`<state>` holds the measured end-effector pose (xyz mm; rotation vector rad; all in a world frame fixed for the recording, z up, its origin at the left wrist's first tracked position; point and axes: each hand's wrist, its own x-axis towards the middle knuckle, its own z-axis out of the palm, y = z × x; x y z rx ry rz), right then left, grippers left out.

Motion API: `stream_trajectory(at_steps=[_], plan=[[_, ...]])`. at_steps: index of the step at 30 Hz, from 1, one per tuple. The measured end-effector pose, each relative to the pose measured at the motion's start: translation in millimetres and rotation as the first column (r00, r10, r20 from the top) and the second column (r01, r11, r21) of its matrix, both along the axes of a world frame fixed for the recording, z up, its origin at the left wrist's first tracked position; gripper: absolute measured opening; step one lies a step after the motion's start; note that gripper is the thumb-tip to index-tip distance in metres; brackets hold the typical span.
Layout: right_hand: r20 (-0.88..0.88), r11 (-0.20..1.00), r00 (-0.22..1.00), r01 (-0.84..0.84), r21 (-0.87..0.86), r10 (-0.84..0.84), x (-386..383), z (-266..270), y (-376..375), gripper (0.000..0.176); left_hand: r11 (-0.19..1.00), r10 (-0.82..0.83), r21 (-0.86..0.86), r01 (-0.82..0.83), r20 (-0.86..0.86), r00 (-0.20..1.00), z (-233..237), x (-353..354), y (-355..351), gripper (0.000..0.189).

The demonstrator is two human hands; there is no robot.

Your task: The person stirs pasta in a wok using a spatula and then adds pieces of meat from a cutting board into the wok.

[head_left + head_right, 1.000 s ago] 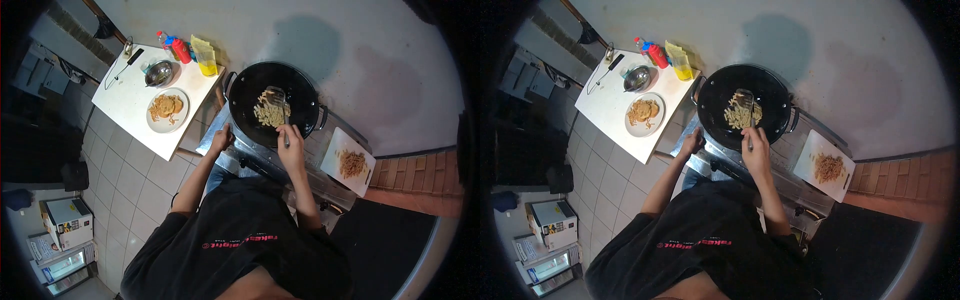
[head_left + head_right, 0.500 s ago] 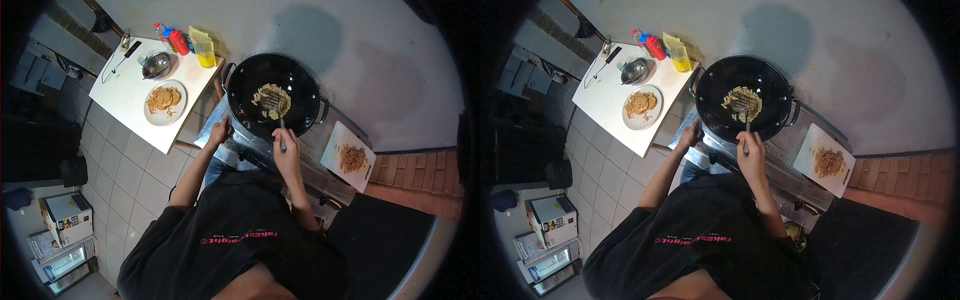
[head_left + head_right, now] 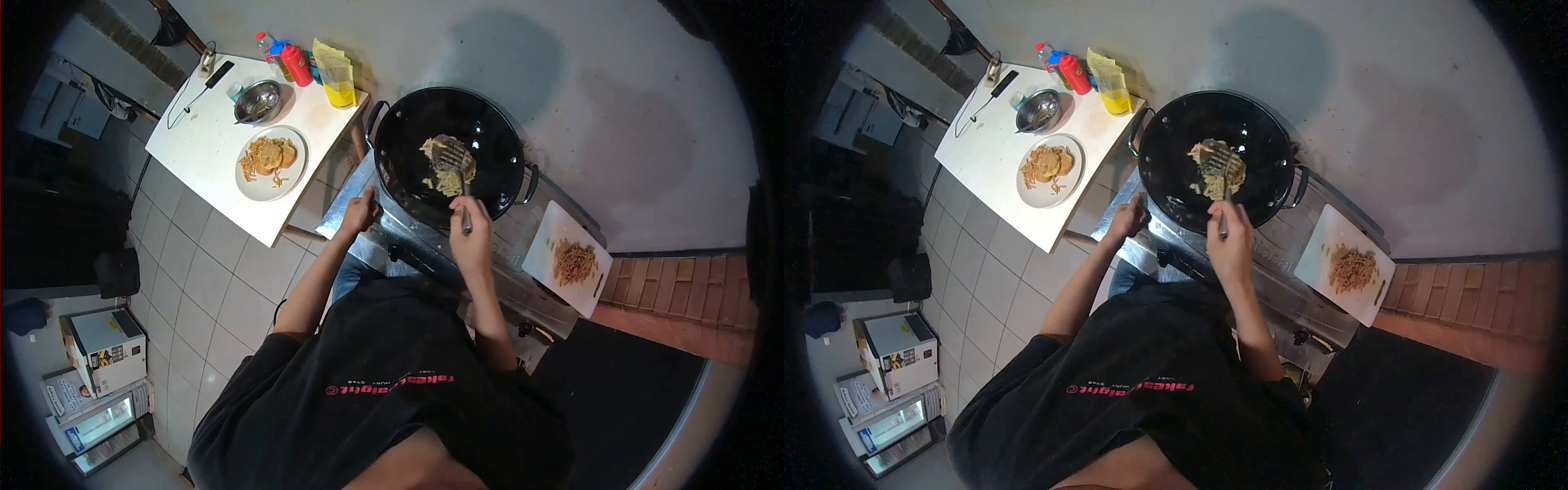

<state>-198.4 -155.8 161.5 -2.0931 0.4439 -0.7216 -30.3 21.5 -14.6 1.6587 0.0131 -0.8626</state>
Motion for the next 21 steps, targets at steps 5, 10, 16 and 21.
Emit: stream_trajectory(at_steps=[5,10,16,21], plan=[[-0.016,0.988,1.000,0.028,0.155,-0.026,-20,-5,-13,0.007,1.000,0.008,0.003,-0.008,0.022,1.000,1,-2,-1,0.071],[-0.066,0.887,0.998,0.039,0.459,-0.010,-38,-18,-12,0.011,1.000,0.001,-0.011,-0.001,0.015,1.000,-9,0,1,0.071],[-0.041,0.959,0.983,0.181,0.219,-0.176,-29,-3,-21,0.012,1.000,-0.009,0.015,0.009,0.008,1.000,-7,1,1,0.071],[-0.003,0.736,0.969,0.190,0.650,-0.247,-11,-17,-49,0.019,1.000,-0.002,0.024,0.002,-0.008,1.000,0,-1,-1,0.072]])
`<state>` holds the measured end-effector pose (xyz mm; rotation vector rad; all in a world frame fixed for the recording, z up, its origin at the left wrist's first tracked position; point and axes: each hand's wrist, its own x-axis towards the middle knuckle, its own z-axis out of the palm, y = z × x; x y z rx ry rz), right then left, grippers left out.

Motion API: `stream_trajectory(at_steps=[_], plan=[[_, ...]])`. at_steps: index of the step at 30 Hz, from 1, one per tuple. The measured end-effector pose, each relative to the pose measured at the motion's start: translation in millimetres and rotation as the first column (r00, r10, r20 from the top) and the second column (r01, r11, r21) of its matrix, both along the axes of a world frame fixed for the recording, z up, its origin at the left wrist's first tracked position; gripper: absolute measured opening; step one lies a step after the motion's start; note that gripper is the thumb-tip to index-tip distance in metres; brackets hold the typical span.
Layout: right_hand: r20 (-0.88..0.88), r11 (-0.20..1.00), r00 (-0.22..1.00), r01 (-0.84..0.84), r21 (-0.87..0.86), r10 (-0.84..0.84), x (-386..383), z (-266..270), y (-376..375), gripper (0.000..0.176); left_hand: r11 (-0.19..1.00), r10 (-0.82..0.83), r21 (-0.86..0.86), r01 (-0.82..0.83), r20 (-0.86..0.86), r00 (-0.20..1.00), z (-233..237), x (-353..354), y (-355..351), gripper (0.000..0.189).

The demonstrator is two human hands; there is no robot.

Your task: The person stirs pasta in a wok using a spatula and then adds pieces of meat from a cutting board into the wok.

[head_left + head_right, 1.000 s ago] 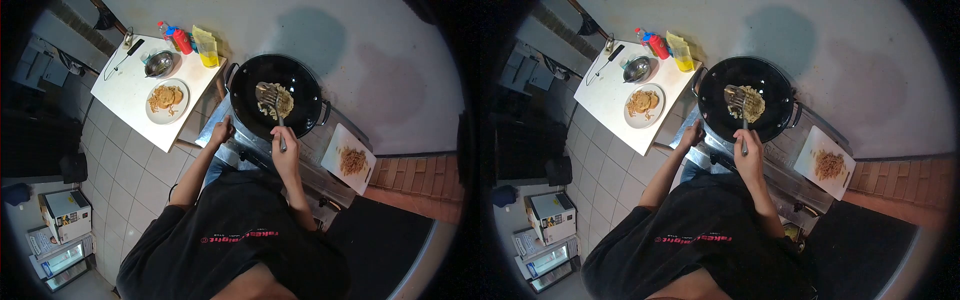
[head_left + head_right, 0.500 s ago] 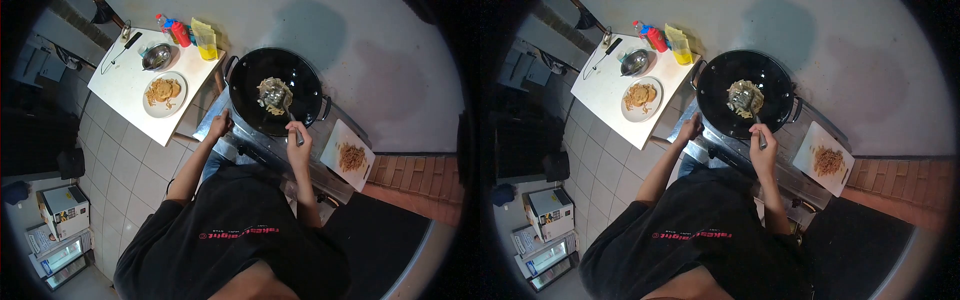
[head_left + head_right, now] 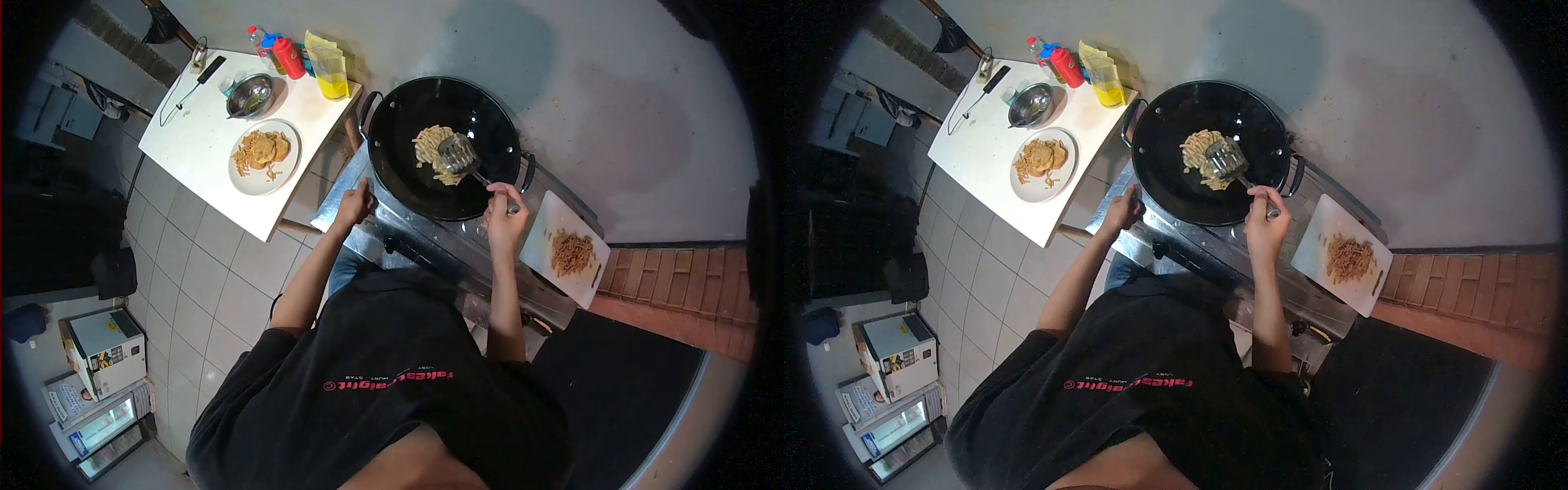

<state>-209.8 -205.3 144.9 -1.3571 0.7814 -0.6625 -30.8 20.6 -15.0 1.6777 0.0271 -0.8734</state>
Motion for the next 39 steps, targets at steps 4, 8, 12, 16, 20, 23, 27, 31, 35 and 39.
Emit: stream_trajectory(at_steps=[4,8,12,16,20,23,27,31,35,39], plan=[[-0.077,0.995,0.996,-0.032,0.099,0.040,8,-4,-1,0.020,1.000,-0.005,0.017,0.004,0.033,0.999,6,-2,1,0.071],[-0.142,0.995,0.988,-0.046,0.087,0.058,14,3,6,0.023,1.000,-0.007,-0.019,0.007,0.009,1.000,1,-1,1,0.071],[-0.206,0.999,0.978,-0.007,0.044,0.015,19,7,-2,0.026,0.999,0.011,-0.031,-0.010,0.024,1.000,0,-2,0,0.070],[-0.275,0.990,0.952,-0.114,0.084,0.133,17,32,3,0.027,0.999,0.012,-0.037,-0.011,0.032,0.999,1,-2,1,0.070],[-0.262,0.942,0.906,-0.331,0.054,0.333,14,32,-9,0.022,0.999,0.004,-0.035,-0.003,0.026,1.000,-6,0,1,0.071],[-0.291,0.860,0.897,-0.415,-0.298,0.332,15,19,-8,0.019,0.999,-0.007,-0.050,0.008,0.021,1.000,-8,1,3,0.071],[-0.420,0.659,0.870,-0.477,-0.582,0.258,12,31,3,0.020,0.997,0.019,-0.069,-0.018,0.016,1.000,-20,4,1,0.071],[-0.365,0.779,0.897,-0.408,-0.476,0.247,18,21,-15,0.024,0.997,-0.011,-0.070,0.010,-0.013,1.000,1,-1,2,0.071],[-0.378,0.764,0.898,-0.403,-0.504,0.224,16,29,-10,0.023,1.000,0.009,-0.013,-0.009,0.016,1.000,5,-2,0,0.071],[-0.310,0.840,0.922,-0.350,-0.415,0.231,20,28,-11,0.023,0.998,-0.008,-0.064,0.009,0.005,1.000,0,-2,0,0.071]])
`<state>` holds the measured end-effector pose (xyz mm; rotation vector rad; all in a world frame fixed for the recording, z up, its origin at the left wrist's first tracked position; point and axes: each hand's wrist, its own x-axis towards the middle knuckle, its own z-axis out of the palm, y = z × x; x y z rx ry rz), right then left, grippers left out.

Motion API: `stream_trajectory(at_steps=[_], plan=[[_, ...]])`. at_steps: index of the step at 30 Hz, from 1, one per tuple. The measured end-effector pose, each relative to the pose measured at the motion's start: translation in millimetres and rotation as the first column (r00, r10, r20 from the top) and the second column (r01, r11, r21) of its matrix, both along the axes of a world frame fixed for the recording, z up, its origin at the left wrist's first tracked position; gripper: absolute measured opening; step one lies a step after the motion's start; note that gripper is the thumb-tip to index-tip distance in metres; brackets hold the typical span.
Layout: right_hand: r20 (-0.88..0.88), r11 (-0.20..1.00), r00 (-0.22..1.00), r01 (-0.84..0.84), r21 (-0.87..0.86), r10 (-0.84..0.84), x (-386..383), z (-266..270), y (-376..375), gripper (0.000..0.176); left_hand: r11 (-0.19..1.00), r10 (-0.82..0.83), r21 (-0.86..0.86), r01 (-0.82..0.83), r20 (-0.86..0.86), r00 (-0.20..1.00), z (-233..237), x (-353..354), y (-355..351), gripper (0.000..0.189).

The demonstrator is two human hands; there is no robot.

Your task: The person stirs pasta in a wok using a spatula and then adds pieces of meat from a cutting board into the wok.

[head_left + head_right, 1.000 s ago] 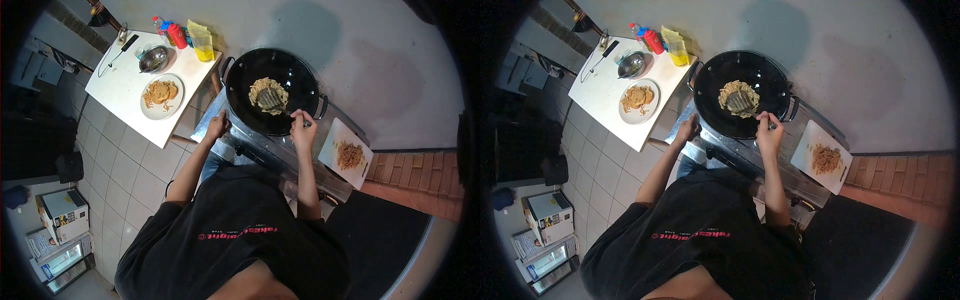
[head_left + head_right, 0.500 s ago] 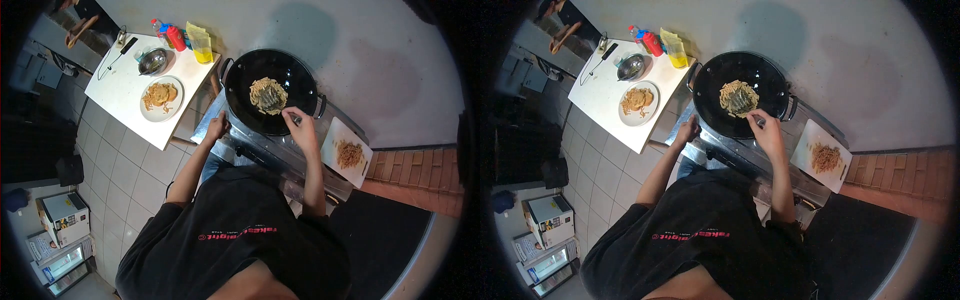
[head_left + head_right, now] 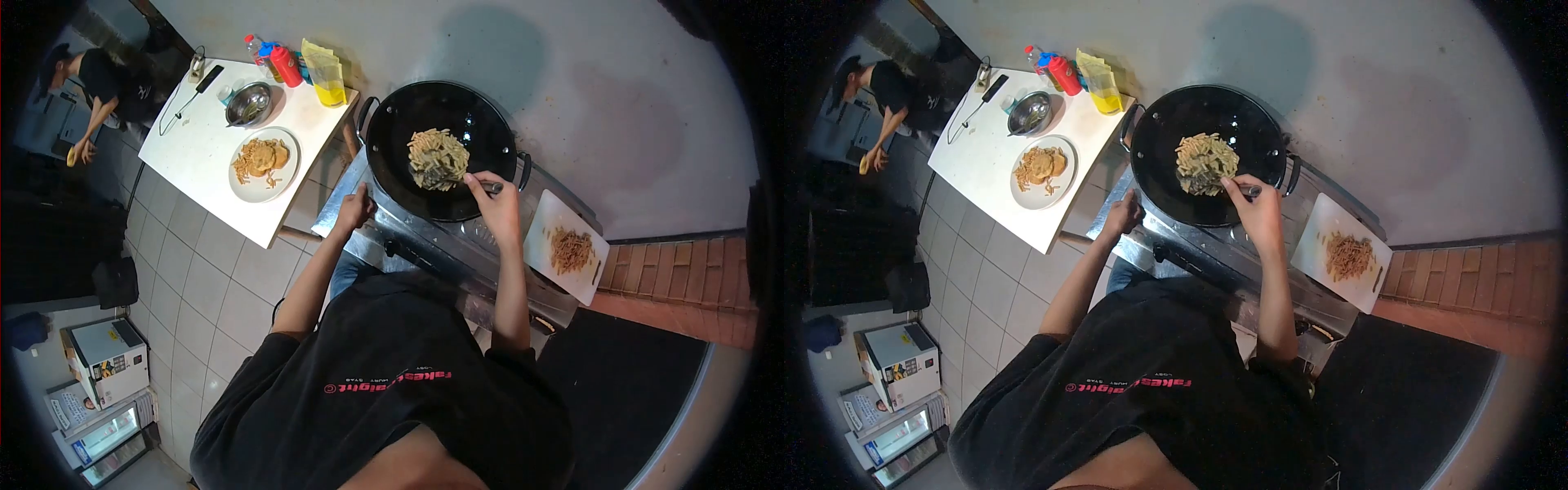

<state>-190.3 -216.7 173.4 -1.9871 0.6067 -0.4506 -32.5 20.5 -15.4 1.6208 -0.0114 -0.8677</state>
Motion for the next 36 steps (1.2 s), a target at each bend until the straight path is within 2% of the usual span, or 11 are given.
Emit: stream_trajectory(at_steps=[4,6,10,12,16,24,31,33,34,36], plan=[[-0.036,0.998,0.998,-0.057,-0.037,0.056,-1,10,9,0.021,1.000,0.004,0.006,-0.004,-0.027,1.000,-8,4,3,0.071],[0.008,0.985,0.985,-0.172,0.028,0.172,-1,10,9,0.017,1.000,-0.007,-0.004,0.007,-0.029,1.000,-10,3,3,0.071],[-0.022,0.983,0.983,-0.182,-0.040,0.181,1,19,6,0.015,1.000,0.015,-0.001,-0.015,0.026,1.000,-10,1,0,0.071],[-0.015,0.975,0.985,-0.174,-0.141,0.174,-2,27,9,0.014,1.000,0.028,0.008,-0.029,0.060,0.998,-8,0,3,0.071],[-0.001,0.989,0.992,-0.122,-0.079,0.123,0,26,4,0.015,1.000,-0.007,0.014,0.007,0.007,1.000,-1,0,0,0.071],[0.071,0.972,0.984,-0.151,-0.180,0.166,1,39,3,0.012,1.000,-0.013,0.005,0.013,0.049,0.999,-14,3,1,0.071],[0.053,0.982,0.988,-0.135,-0.135,0.143,9,13,-1,0.009,1.000,-0.010,0.011,0.010,0.016,1.000,-23,7,3,0.069],[0.183,0.987,0.972,-0.139,-0.079,0.151,9,-4,0,0.009,1.000,-0.017,0.014,0.017,0.003,1.000,-19,6,4,0.068],[0.185,0.987,0.971,-0.139,-0.082,0.152,7,-5,1,0.009,0.999,-0.011,0.037,0.011,0.007,1.000,-14,4,4,0.068],[0.035,0.987,0.989,-0.141,-0.081,0.144,-2,-5,10,0.011,0.998,-0.007,0.060,0.006,0.012,1.000,-8,3,3,0.068]])
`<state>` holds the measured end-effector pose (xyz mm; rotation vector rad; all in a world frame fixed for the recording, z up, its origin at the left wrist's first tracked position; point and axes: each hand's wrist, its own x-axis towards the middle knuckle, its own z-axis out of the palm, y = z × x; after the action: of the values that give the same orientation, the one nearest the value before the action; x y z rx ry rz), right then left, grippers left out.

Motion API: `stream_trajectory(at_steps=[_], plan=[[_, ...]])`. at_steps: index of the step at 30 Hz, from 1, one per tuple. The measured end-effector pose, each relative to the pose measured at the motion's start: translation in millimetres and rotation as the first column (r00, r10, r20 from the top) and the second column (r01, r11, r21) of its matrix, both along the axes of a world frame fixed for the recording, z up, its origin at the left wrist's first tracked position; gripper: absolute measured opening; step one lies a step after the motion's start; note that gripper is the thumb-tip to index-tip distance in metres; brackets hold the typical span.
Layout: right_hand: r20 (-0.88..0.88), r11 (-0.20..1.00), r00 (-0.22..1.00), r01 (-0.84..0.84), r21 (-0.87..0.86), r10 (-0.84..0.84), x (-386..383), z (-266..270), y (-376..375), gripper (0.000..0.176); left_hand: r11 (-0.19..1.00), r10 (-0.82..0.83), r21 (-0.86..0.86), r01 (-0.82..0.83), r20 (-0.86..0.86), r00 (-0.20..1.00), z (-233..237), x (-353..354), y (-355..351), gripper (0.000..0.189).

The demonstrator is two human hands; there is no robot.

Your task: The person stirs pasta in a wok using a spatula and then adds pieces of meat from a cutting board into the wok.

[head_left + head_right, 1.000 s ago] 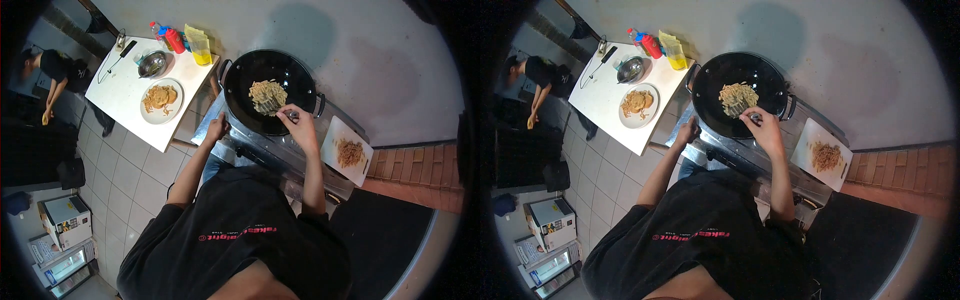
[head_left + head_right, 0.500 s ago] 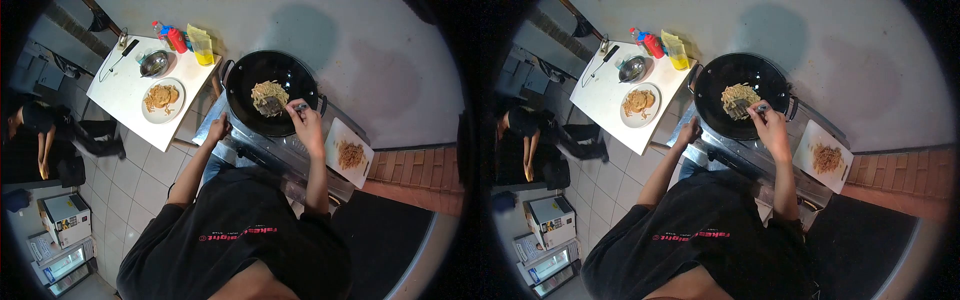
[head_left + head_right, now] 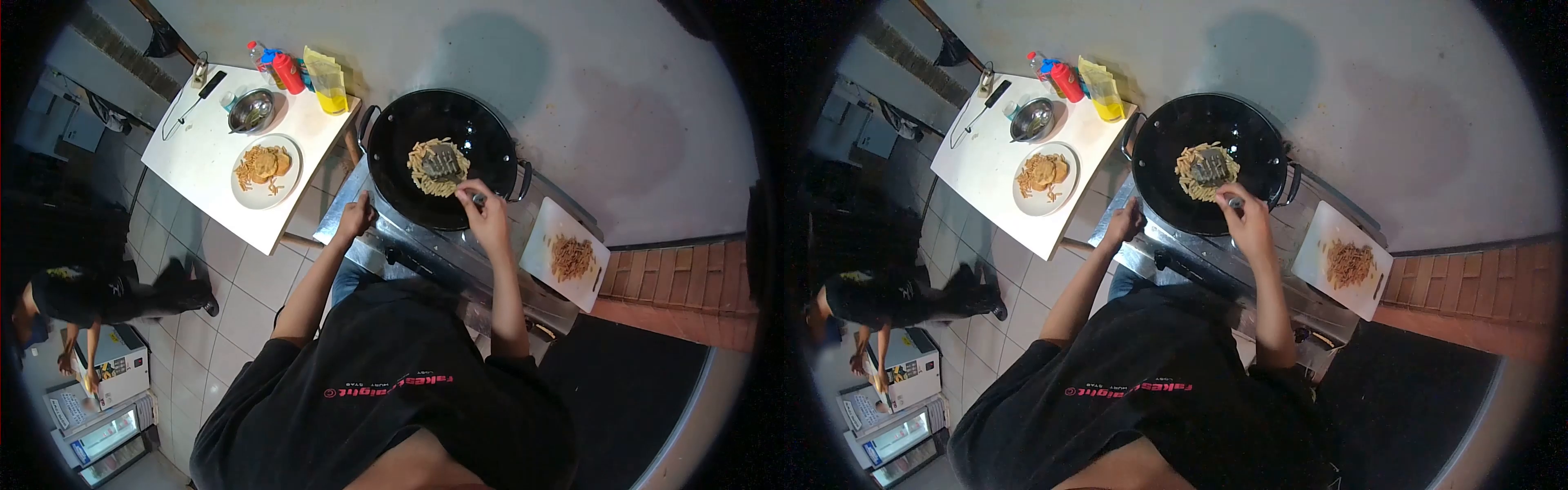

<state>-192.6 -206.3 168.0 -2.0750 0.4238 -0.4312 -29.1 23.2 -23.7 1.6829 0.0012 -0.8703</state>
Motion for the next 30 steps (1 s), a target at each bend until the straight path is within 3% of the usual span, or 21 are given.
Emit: stream_trajectory(at_steps=[2,5,8,9,10,12,14,16,17,20,22,26,28,30], plan=[[-0.016,1.000,1.000,-0.009,-0.026,0.009,-8,0,11,0.013,1.000,0.012,0.003,-0.012,-0.008,1.000,1,0,-1,0.068],[0.159,0.996,0.983,-0.084,-0.035,0.089,-15,-15,23,0.015,1.000,-0.005,0.003,0.005,-0.007,1.000,4,0,0,0.068],[0.142,0.999,0.990,-0.017,0.033,0.012,-12,-5,18,0.013,0.999,-0.039,-0.008,0.039,0.063,0.997,13,-2,-1,0.068],[0.082,0.997,0.997,0.017,-0.073,-0.011,-11,-3,12,0.012,0.999,-0.040,-0.008,0.040,0.064,0.997,9,-2,0,0.068],[0.085,0.997,0.996,0.017,-0.073,-0.011,-7,-4,11,0.012,0.999,-0.027,-0.024,0.027,0.019,0.999,6,-1,1,0.067],[0.277,0.969,0.961,0.054,-0.242,0.016,1,-7,9,0.012,0.999,-0.016,-0.044,0.015,-0.021,1.000,2,2,-1,0.067],[0.244,0.983,0.970,0.041,-0.178,0.003,7,-9,11,0.011,0.999,-0.001,-0.042,-0.001,-0.040,0.999,-1,1,0,0.067],[0.261,0.999,0.965,-0.032,0.016,0.027,15,-14,8,0.014,0.999,-0.009,-0.047,0.007,-0.033,0.999,15,-3,1,0.067],[0.261,0.999,0.965,-0.033,0.015,0.028,15,-19,7,0.014,0.999,-0.014,-0.052,0.013,-0.028,1.000,24,-6,0,0.067],[0.160,0.990,0.984,-0.093,0.110,0.074,17,-32,-1,0.017,0.998,0.006,-0.064,-0.008,-0.024,1.000,-5,0,2,0.067],[0.050,0.999,0.999,-0.021,0.029,0.019,15,-34,-7,0.019,0.998,0.035,-0.047,-0.036,-0.012,0.999,-5,-1,-1,0.069],[0.053,0.999,0.998,-0.019,-0.045,0.021,15,-30,-10,0.021,0.999,0.042,-0.012,-0.042,-0.021,0.999,12,-4,-3,0.071],[0.135,0.953,0.968,-0.172,-0.251,0.210,10,-16,11,0.022,0.999,0.024,-0.033,-0.024,-0.027,0.999,9,-2,-3,0.071],[0.100,0.939,0.967,-0.197,-0.281,0.233,9,-16,12,0.021,0.999,0.015,-0.051,-0.016,-0.033,0.999,8,-2,-2,0.071]])
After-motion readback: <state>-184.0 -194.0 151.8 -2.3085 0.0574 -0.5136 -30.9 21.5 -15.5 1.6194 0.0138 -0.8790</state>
